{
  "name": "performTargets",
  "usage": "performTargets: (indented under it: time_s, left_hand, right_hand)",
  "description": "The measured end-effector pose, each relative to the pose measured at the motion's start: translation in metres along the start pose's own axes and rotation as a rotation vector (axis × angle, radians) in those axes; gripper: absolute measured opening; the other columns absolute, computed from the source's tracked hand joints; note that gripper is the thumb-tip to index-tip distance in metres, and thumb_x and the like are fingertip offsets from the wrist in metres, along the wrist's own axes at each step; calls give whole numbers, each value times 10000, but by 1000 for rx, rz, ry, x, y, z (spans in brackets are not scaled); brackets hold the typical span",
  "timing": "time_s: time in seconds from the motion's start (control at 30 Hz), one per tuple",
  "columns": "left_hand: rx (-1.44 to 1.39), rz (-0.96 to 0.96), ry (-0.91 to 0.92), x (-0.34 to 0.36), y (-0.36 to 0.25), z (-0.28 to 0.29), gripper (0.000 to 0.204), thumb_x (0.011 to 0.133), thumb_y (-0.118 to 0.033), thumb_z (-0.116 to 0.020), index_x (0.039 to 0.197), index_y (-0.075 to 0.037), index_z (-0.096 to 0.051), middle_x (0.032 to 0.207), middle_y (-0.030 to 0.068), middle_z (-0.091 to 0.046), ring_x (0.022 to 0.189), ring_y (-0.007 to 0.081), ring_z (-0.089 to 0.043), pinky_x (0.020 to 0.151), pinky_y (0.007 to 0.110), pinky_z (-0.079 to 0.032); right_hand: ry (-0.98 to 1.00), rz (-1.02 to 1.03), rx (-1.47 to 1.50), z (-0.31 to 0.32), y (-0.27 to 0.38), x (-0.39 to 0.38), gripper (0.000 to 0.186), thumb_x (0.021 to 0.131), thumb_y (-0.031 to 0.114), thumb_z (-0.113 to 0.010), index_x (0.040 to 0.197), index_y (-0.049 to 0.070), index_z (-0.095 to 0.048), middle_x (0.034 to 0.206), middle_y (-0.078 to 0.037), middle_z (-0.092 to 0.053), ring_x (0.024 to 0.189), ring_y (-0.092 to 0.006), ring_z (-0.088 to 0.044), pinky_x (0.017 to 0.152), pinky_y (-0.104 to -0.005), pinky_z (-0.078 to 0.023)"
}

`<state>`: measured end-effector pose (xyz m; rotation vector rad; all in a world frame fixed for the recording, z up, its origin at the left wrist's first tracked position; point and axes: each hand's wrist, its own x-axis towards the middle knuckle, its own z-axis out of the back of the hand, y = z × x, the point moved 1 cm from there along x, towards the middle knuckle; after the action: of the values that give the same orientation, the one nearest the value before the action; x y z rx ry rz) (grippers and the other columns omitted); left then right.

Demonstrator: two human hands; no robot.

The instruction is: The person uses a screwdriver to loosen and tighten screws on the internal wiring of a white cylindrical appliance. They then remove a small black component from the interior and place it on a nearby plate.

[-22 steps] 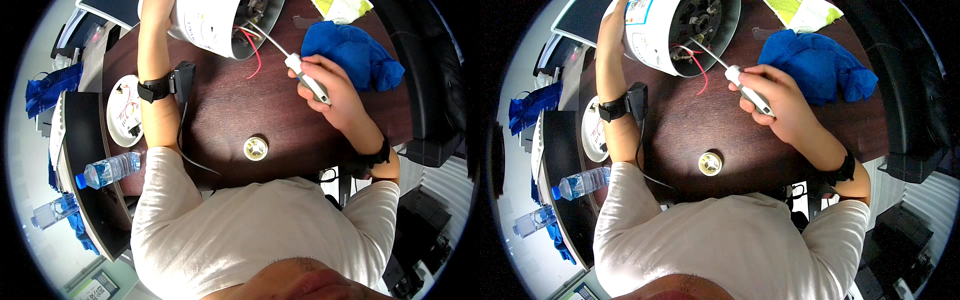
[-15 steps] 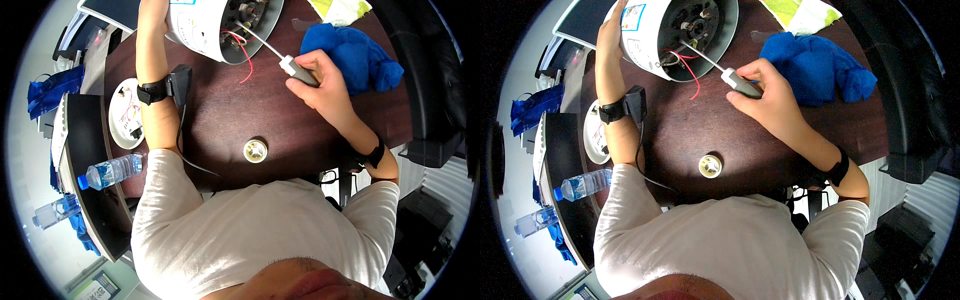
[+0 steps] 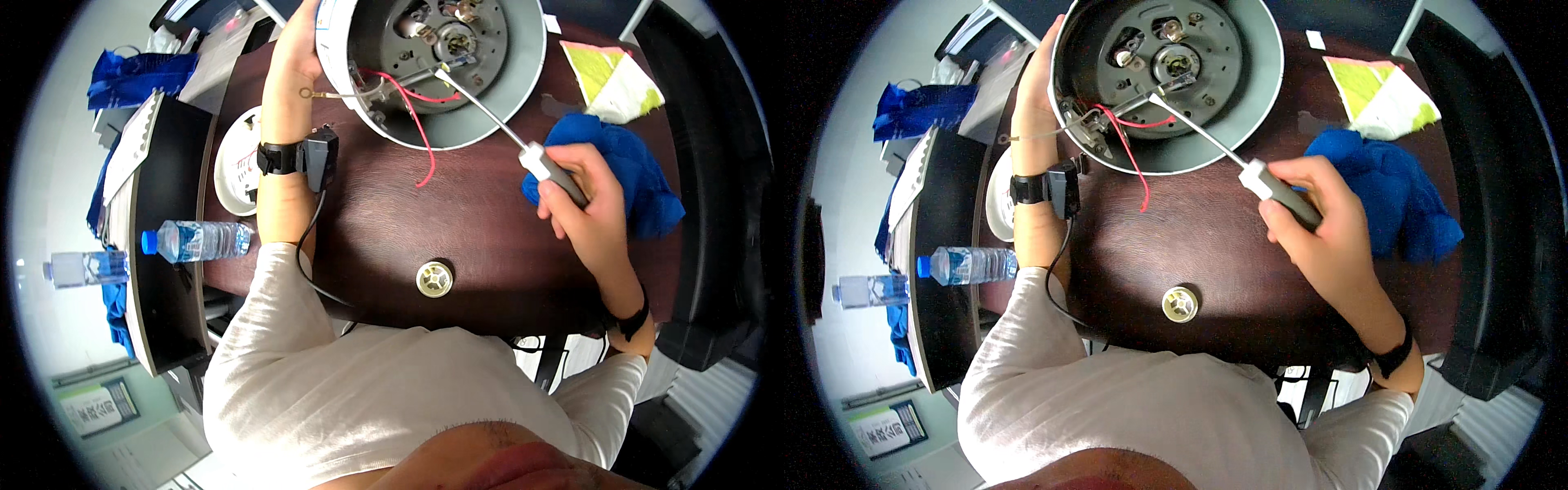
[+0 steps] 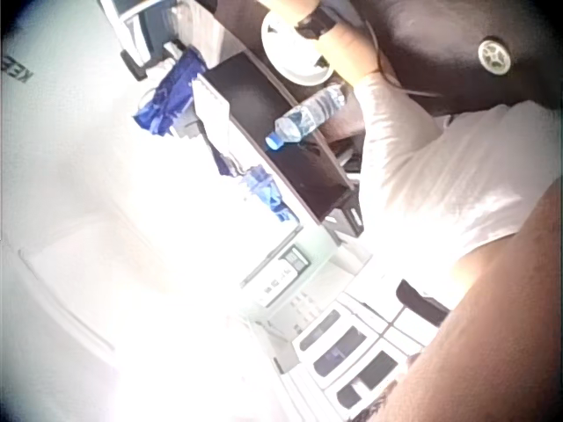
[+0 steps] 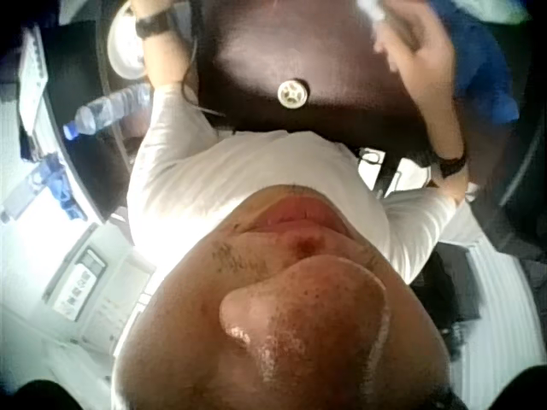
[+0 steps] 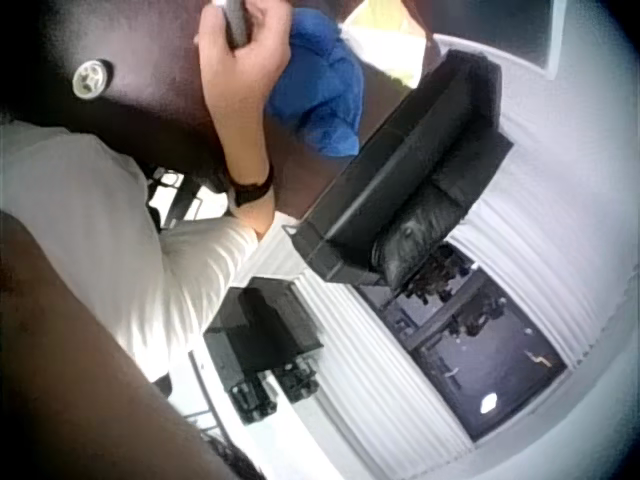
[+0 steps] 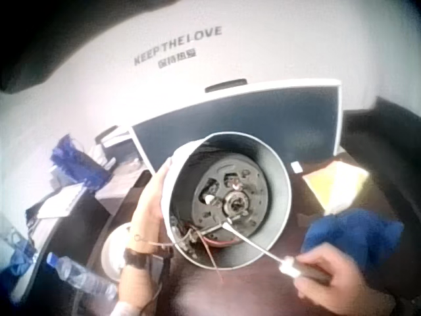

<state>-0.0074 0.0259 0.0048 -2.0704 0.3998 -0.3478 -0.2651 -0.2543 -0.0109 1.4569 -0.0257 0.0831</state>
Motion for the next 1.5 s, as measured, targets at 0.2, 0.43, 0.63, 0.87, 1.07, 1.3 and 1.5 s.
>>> performTargets:
  time_s: [0.2,0.43,0.63,0.87,1.07,1.3,1.5]
  left_hand:
    - [-136,-62,-78,-42,3,-32,449,973,-308,-427,1264,29,-486,1185,167,-588,1034,249,-595,891,354,-502]
    - [-234,-116,-185,-90,17,-23,461,949,-320,-462,1279,2,-475,1210,161,-572,1060,261,-579,901,394,-484]
    - [-321,-96,-213,-110,34,-17,477,929,-331,-492,1291,-21,-466,1231,157,-558,1083,272,-565,910,428,-469]
    - [-386,-91,-227,-134,51,-26,503,905,-343,-527,1306,-48,-455,1255,152,-542,1110,284,-548,920,467,-451]
    - [-417,-87,-245,-152,56,-28,529,885,-353,-557,1319,-72,-446,1276,147,-528,1132,294,-534,929,501,-435]
    - [-463,-103,-251,-163,51,-15,565,862,-365,-592,1334,-99,-435,1301,142,-511,1159,306,-518,939,540,-417]
    - [-514,-196,-237,-155,43,-34,599,841,-376,-622,1347,-122,-425,1322,138,-497,1182,317,-504,948,574,-402]
  right_hand:
    - [32,267,-354,7,37,-1,399,706,3,-711,1059,24,-526,989,-87,-586,881,-128,-587,772,-252,-461]
    - [27,448,-737,3,79,-12,289,689,-29,-696,945,24,-572,875,-107,-617,760,-197,-628,672,-277,-482]
    - [69,638,-936,1,99,-26,332,651,-35,-728,942,28,-582,912,-132,-623,765,-280,-632,670,-314,-499]
    - [136,672,-954,-6,103,-36,344,648,-34,-733,951,25,-581,921,-132,-622,749,-292,-636,635,-323,-505]
    - [168,688,-995,-16,112,-40,334,648,-37,-731,943,23,-588,914,-140,-623,720,-288,-640,605,-317,-506]
    - [179,698,-988,-24,126,-46,342,661,-75,-691,968,8,-565,936,-157,-617,776,-269,-629,680,-312,-493]
    - [-218,519,-467,32,98,-38,328,785,-9,-614,1087,-9,-485,993,-145,-566,770,-144,-550,652,-232,-451]
